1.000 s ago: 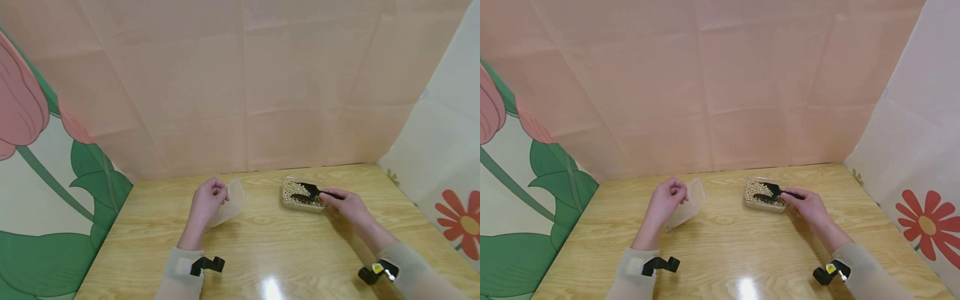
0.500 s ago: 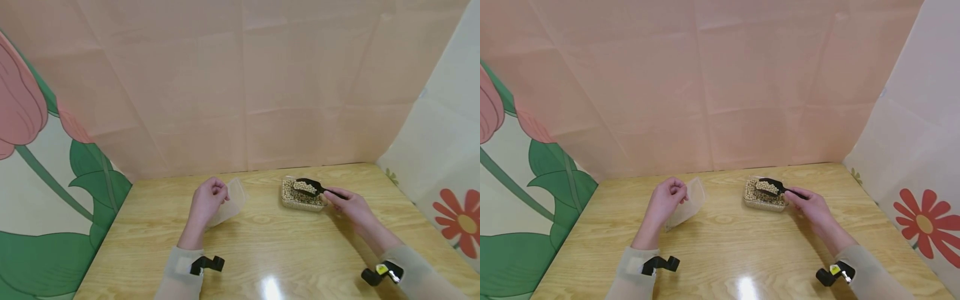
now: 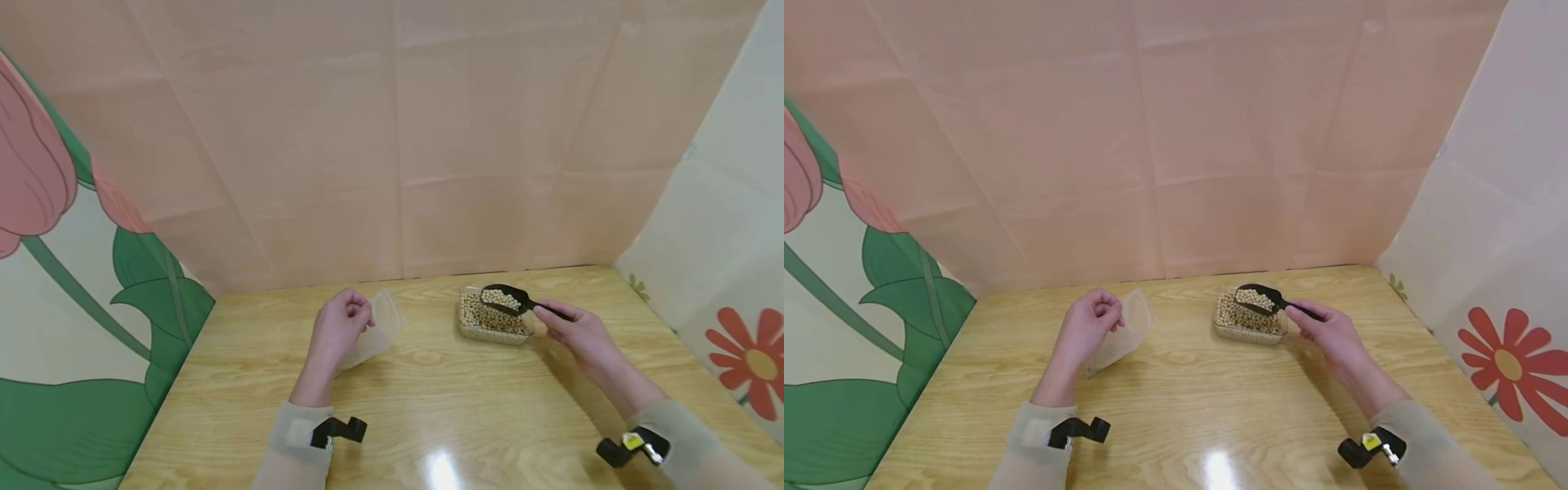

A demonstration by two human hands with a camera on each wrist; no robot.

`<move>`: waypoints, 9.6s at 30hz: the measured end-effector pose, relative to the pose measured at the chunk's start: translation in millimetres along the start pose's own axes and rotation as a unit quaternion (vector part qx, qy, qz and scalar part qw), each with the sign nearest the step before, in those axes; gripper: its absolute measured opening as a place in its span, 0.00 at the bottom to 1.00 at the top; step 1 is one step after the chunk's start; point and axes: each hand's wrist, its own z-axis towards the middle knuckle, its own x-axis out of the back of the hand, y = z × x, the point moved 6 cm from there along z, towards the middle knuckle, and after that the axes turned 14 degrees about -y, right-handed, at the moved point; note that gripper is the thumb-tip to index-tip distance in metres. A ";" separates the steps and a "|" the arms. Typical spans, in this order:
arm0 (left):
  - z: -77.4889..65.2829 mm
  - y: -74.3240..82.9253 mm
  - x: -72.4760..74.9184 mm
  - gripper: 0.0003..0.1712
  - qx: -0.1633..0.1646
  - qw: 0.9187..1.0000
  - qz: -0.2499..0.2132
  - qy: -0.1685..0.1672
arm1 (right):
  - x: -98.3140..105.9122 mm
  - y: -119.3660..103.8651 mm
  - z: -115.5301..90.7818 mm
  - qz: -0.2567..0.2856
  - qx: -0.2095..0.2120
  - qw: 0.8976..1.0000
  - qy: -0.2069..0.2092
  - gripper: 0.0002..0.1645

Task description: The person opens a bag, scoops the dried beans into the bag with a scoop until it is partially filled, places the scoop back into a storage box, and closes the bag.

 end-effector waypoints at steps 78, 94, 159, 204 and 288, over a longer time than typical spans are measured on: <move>1.4 1.1 0.5 0.04 -0.011 1.000 -0.004 0.002 | -181.2 -71.3 23.4 -0.186 0.006 0.977 -0.106 0.26; 0.9 0.0 2.2 0.04 -0.007 1.000 0.002 0.007 | -190.5 -86.0 28.8 -0.316 0.031 0.944 -0.093 0.20; -1.1 1.2 4.1 0.04 -0.012 1.000 -0.004 0.010 | -158.6 -100.3 4.9 -0.227 0.035 0.968 -0.103 0.25; -1.9 2.2 5.5 0.04 -0.014 1.000 0.002 0.007 | 15.5 -77.1 -4.2 -0.464 -0.016 0.885 -0.018 0.35; -4.0 -1.2 5.3 0.04 -0.007 1.000 -0.003 -0.003 | -18.9 15.8 33.6 -0.201 -0.026 0.976 -0.082 0.34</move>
